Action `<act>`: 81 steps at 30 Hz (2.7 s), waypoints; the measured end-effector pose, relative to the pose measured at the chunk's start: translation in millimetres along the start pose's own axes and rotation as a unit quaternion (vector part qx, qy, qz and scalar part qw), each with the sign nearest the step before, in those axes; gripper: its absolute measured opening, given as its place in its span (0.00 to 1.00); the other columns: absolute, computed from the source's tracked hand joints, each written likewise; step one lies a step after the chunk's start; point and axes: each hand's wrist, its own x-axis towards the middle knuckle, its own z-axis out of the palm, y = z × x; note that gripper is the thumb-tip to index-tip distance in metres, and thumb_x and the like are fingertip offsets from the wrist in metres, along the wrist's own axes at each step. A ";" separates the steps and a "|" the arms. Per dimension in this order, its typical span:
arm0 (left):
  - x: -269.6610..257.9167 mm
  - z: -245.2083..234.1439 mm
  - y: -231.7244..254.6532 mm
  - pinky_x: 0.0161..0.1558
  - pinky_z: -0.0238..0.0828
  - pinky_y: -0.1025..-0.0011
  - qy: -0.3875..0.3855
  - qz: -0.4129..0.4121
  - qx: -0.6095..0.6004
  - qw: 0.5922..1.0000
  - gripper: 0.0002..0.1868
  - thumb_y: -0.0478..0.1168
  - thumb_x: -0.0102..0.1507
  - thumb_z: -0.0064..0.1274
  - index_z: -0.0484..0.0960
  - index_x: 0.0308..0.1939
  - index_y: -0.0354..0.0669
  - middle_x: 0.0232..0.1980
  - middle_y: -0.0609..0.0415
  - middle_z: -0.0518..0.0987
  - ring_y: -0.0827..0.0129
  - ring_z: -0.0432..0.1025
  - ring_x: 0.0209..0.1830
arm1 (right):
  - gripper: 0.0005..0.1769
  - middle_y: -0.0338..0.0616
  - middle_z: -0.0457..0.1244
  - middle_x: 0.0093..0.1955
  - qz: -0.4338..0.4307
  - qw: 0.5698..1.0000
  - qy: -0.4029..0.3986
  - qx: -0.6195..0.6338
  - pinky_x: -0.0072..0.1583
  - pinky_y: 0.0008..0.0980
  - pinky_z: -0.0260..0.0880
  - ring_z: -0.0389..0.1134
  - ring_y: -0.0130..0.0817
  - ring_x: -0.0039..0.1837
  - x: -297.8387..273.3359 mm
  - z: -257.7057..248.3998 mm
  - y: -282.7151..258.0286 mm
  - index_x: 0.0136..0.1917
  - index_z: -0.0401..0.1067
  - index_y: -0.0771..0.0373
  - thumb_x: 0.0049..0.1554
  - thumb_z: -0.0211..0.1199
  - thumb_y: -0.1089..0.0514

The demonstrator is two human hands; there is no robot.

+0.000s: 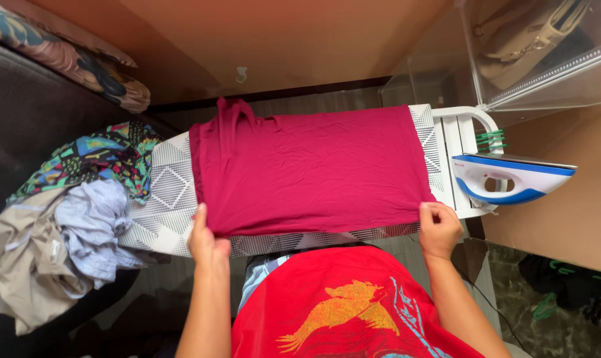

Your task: The person irons a maroon t-shirt on an ironing board. They smooth the fabric with their hands, use a blue and white iron to press the shirt, and flip it over to iron the other side.

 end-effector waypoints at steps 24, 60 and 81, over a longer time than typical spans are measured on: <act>20.7 -108.2 -42.1 0.43 0.72 0.75 0.070 0.216 0.326 0.918 0.24 0.45 0.70 0.58 0.75 0.59 0.26 0.48 0.54 0.80 0.77 0.75 0.41 | 0.08 0.48 0.68 0.49 0.050 0.985 -0.044 -0.158 0.58 0.44 0.69 0.69 0.47 0.53 -52.7 -8.1 77.5 0.45 0.79 0.60 0.51 0.73 0.60; 127.4 41.5 15.1 0.51 0.73 0.52 -0.040 0.182 0.509 0.840 0.30 0.54 0.60 0.61 0.81 0.45 0.25 0.44 0.36 0.84 0.43 0.79 0.47 | 0.32 0.60 0.51 0.72 0.240 0.959 -0.114 -0.094 0.56 0.45 0.67 0.66 0.52 0.58 153.7 162.0 17.4 0.72 0.61 0.68 0.60 0.67 0.52; 98.6 27.1 47.9 0.60 0.69 0.53 0.054 0.224 0.612 0.757 0.46 0.70 0.54 0.61 0.78 0.54 0.28 0.53 0.31 0.81 0.39 0.75 0.56 | 0.20 0.57 0.50 0.67 0.184 0.982 -0.037 0.020 0.50 0.36 0.75 0.68 0.42 0.51 141.1 170.3 30.1 0.64 0.67 0.69 0.61 0.65 0.60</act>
